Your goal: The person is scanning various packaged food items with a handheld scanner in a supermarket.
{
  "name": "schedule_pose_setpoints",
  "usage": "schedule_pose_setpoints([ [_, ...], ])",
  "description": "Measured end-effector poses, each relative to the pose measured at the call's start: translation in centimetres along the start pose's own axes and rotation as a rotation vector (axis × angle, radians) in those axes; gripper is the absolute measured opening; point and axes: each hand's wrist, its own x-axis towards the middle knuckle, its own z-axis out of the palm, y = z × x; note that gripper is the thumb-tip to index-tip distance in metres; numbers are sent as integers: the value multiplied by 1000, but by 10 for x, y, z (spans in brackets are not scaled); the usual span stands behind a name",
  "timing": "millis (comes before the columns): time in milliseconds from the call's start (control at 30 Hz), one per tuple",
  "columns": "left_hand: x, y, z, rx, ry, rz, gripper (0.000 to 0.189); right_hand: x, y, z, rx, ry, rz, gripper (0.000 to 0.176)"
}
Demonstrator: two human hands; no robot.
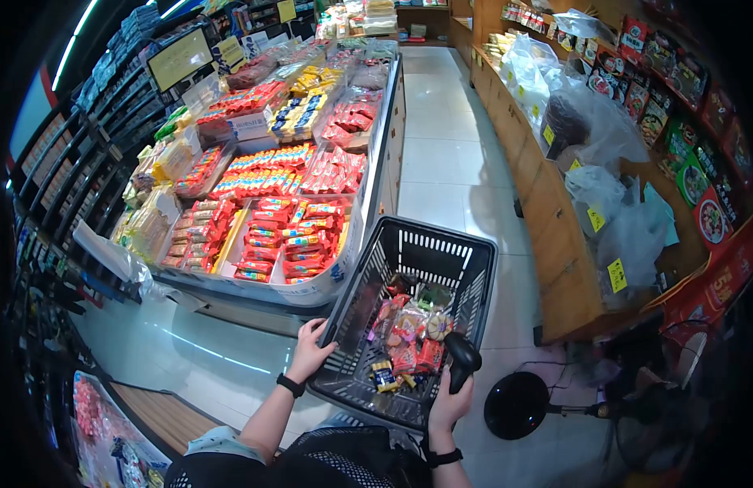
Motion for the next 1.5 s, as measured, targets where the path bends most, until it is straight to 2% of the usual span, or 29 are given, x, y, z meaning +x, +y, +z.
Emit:
schedule_pose_setpoints([
  [167, 33, 6, 21, -17, 38, -51, 57, 49, -14, 13, 99, -28, 21, 34],
  [300, 79, 11, 48, 2, 92, -59, 54, 103, 0, 40, 46, -15, -50, 37],
  [367, 106, 15, 62, -4, 125, -53, 52, 134, -9, 52, -16, -57, 4, 37],
  [533, 183, 26, 92, 31, 170, -47, 47, 207, -7, 94, -78, 3, -102, 38],
  [667, 232, 38, 97, -86, 100, -79, 44, 248, -13, 119, -64, 2, -25, 37],
  [700, 238, 30, 101, -83, 99, -35, 41, 250, -18, 121, -41, -23, -5, 35],
  [767, 244, 22, 107, -107, 82, -43, 36, 253, -33, 127, -154, 25, -63, 33],
  [833, 241, 27, 106, -170, 19, -79, 30, 252, -17, 128, -272, 58, -210, 33],
  [1033, 259, 41, 103, -153, -59, -182, 24, 266, -33, 131, -268, 0, -129, 33],
  [1100, 261, 40, 108, -147, -64, -230, 23, 273, -35, 130, -299, 3, -217, 34],
  [1167, 263, 48, 108, -103, -78, -225, 24, 279, -35, 127, -321, -65, -191, 33],
  [1200, 266, 60, 107, -131, -79, -300, 25, 283, -32, 128, -336, -56, -238, 32],
  [1333, 266, 69, 126, 4, -22, -280, 25, 315, -20, 130, -320, -90, -310, 34],
  [1500, 259, 86, 162, -34, 94, -415, 34, 365, -8, 128, -261, -190, -335, 32],
])
